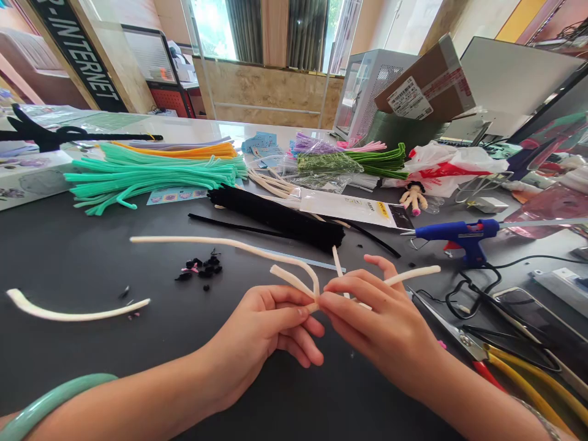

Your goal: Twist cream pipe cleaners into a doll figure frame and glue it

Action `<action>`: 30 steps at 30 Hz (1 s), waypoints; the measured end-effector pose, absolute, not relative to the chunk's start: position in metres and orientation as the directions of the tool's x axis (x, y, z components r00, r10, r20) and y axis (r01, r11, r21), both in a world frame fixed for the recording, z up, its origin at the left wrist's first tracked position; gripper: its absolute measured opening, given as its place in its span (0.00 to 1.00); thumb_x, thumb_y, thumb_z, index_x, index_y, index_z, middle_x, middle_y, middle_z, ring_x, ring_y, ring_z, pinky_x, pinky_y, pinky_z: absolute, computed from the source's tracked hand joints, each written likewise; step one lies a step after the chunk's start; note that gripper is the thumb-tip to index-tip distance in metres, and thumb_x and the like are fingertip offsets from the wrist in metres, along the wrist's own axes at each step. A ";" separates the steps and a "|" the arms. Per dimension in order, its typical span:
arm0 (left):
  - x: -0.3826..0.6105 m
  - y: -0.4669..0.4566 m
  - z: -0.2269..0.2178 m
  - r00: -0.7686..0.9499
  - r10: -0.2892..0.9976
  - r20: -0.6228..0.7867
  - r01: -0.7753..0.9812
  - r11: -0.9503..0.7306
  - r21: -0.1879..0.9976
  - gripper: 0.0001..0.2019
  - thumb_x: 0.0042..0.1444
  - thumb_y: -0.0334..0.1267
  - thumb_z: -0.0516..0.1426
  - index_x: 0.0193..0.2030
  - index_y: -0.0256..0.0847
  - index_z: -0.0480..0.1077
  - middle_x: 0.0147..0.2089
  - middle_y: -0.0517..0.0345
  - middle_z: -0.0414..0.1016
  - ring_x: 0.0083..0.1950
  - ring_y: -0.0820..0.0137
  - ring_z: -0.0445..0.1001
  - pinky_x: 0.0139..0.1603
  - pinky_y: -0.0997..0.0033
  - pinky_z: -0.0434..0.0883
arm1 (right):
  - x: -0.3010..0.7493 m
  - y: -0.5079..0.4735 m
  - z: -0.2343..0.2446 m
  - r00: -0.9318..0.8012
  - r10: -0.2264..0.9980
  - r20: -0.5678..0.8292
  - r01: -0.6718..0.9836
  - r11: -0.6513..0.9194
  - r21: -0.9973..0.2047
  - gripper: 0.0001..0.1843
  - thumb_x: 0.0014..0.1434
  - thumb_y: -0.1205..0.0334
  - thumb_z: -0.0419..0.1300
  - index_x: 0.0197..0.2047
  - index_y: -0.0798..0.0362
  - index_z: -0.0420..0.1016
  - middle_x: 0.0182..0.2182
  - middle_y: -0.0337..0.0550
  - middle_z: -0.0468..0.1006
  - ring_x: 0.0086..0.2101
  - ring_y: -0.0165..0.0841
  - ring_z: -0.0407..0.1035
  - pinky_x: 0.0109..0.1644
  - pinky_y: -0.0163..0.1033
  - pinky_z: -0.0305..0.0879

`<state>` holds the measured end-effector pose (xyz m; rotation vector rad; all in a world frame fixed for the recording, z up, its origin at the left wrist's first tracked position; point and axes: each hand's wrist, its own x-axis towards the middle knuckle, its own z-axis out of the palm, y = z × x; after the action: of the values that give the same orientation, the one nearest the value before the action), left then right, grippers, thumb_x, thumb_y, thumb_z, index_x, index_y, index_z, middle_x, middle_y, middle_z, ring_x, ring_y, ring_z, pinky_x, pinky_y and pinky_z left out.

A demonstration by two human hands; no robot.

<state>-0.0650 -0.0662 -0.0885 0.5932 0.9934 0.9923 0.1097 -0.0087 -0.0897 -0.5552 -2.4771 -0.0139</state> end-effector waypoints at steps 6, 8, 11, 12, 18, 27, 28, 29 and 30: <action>-0.066 -0.066 -0.087 0.188 0.895 -0.403 -0.412 0.445 0.795 0.03 0.54 0.30 0.57 0.33 0.32 0.73 0.26 0.57 0.75 0.21 0.76 0.74 0.26 0.78 0.70 | 0.108 -0.010 -0.092 -0.717 0.419 0.558 0.385 0.904 -0.184 0.09 0.62 0.71 0.54 0.39 0.50 0.73 0.33 0.40 0.78 0.33 0.30 0.71 0.57 0.50 0.48; -0.066 -0.066 -0.087 0.186 0.899 -0.397 -0.417 0.439 0.796 0.04 0.54 0.30 0.57 0.33 0.32 0.73 0.27 0.57 0.75 0.21 0.76 0.73 0.26 0.78 0.70 | 0.107 -0.010 -0.093 -0.695 0.430 0.576 0.372 0.901 -0.224 0.09 0.62 0.72 0.54 0.38 0.50 0.73 0.33 0.39 0.78 0.32 0.30 0.71 0.57 0.49 0.50; -0.066 -0.066 -0.088 0.192 0.903 -0.385 -0.418 0.430 0.800 0.04 0.53 0.30 0.57 0.33 0.32 0.73 0.27 0.57 0.75 0.21 0.77 0.73 0.26 0.78 0.70 | 0.105 -0.010 -0.094 -0.666 0.460 0.588 0.349 0.888 -0.299 0.09 0.61 0.73 0.55 0.36 0.51 0.73 0.32 0.38 0.78 0.31 0.28 0.71 0.55 0.48 0.51; -0.065 -0.066 -0.088 0.191 0.903 -0.384 -0.418 0.429 0.801 0.03 0.53 0.30 0.57 0.32 0.32 0.73 0.28 0.57 0.75 0.21 0.77 0.73 0.26 0.78 0.70 | 0.104 -0.009 -0.095 -0.658 0.470 0.589 0.341 0.883 -0.323 0.09 0.60 0.73 0.55 0.36 0.51 0.73 0.32 0.38 0.79 0.31 0.28 0.71 0.54 0.47 0.52; -0.065 -0.067 -0.088 0.186 0.907 -0.379 -0.427 0.422 0.800 0.03 0.51 0.30 0.59 0.32 0.33 0.74 0.28 0.57 0.76 0.21 0.76 0.73 0.26 0.78 0.69 | 0.101 -0.007 -0.096 -0.630 0.517 0.579 0.273 0.846 -0.458 0.09 0.58 0.74 0.56 0.35 0.50 0.72 0.31 0.37 0.79 0.30 0.28 0.72 0.49 0.45 0.55; -0.066 -0.065 -0.088 0.189 0.903 -0.385 -0.437 0.428 0.791 0.03 0.52 0.30 0.59 0.32 0.32 0.73 0.27 0.56 0.77 0.21 0.75 0.74 0.25 0.79 0.69 | 0.103 -0.007 -0.093 -0.622 0.529 0.577 0.308 0.843 -0.441 0.08 0.58 0.73 0.56 0.34 0.50 0.71 0.30 0.35 0.79 0.30 0.27 0.73 0.53 0.44 0.53; -0.066 -0.065 -0.088 0.187 0.904 -0.384 -0.438 0.427 0.791 0.03 0.52 0.30 0.59 0.33 0.32 0.73 0.27 0.56 0.77 0.21 0.75 0.74 0.25 0.79 0.69 | 0.103 -0.007 -0.094 -0.617 0.531 0.581 0.317 0.843 -0.435 0.08 0.58 0.73 0.56 0.34 0.51 0.71 0.29 0.34 0.78 0.29 0.27 0.73 0.54 0.44 0.53; -0.066 -0.064 -0.088 0.187 0.905 -0.383 -0.440 0.426 0.791 0.03 0.52 0.30 0.59 0.33 0.32 0.73 0.27 0.56 0.77 0.21 0.75 0.74 0.25 0.79 0.69 | 0.103 -0.007 -0.094 -0.615 0.531 0.583 0.324 0.844 -0.428 0.08 0.59 0.73 0.56 0.33 0.51 0.70 0.29 0.33 0.78 0.28 0.26 0.72 0.54 0.44 0.52; -0.066 -0.064 -0.088 0.188 0.905 -0.381 -0.442 0.424 0.790 0.03 0.52 0.30 0.59 0.33 0.32 0.73 0.27 0.56 0.77 0.21 0.75 0.74 0.25 0.79 0.69 | 0.103 -0.007 -0.094 -0.616 0.528 0.585 0.326 0.846 -0.421 0.08 0.59 0.73 0.56 0.33 0.51 0.70 0.28 0.33 0.78 0.28 0.26 0.72 0.54 0.43 0.52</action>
<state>-0.0659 -0.0644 -0.0884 0.5873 0.9602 1.0284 0.1032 -0.0072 -0.0943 -0.6176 -2.2828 0.3544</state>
